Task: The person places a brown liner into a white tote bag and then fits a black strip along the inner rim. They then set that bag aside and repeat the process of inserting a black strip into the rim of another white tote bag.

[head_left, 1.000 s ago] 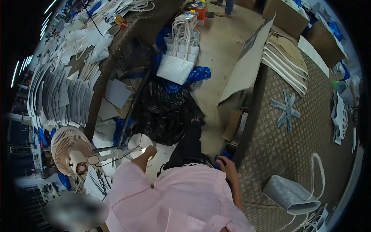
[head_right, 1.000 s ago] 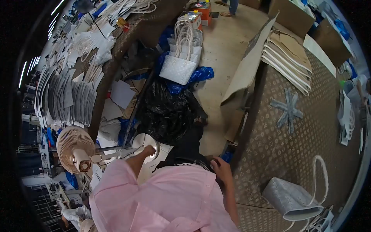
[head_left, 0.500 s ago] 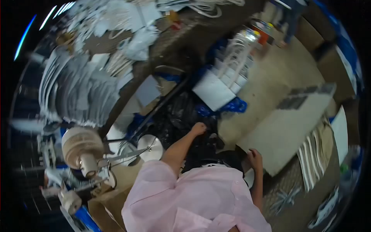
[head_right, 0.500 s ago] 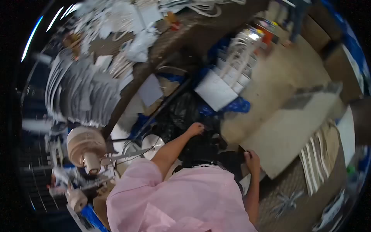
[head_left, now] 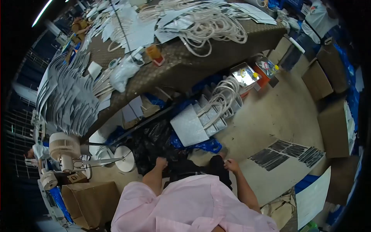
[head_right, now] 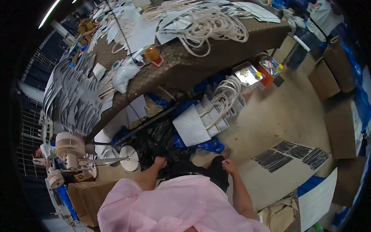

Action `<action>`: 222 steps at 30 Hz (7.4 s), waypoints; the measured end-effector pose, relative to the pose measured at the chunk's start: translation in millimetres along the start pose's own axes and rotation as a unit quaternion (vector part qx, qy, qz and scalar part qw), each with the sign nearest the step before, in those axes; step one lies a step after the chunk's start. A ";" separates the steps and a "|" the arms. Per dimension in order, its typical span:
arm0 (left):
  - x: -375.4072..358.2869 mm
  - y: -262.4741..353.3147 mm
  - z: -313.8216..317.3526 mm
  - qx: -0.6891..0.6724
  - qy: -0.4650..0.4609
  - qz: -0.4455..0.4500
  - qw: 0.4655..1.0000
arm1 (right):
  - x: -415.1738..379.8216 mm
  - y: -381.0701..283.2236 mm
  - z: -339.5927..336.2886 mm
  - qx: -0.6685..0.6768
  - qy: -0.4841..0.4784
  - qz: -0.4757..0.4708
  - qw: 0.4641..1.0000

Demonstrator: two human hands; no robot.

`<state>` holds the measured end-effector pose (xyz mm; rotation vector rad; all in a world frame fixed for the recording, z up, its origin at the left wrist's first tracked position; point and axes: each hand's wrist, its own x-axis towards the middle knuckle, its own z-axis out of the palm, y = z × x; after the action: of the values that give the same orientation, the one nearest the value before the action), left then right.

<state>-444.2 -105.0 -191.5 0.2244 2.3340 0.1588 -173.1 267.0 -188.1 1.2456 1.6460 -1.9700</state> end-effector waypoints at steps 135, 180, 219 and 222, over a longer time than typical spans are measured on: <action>-885.5 -268.6 261.0 -0.294 0.286 -0.901 0.140 | -852.0 -42.0 987.3 -0.204 -0.916 -0.215 0.270; -861.9 4.3 325.4 -0.101 0.547 -0.778 -0.292 | -1039.4 286.8 535.6 -0.387 -0.761 0.291 -0.432; -564.2 -224.1 225.2 -0.303 0.519 -0.630 -0.492 | -886.9 340.5 874.8 -0.135 -0.956 -0.258 0.038; -562.9 -220.5 217.6 -0.387 0.510 -0.610 -0.467 | -828.7 318.5 868.3 0.008 -0.839 -0.522 0.157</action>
<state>73.9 -428.2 8.6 1.8289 0.4723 -0.3165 161.5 -862.0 206.3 -2.3136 0.5469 -1.5849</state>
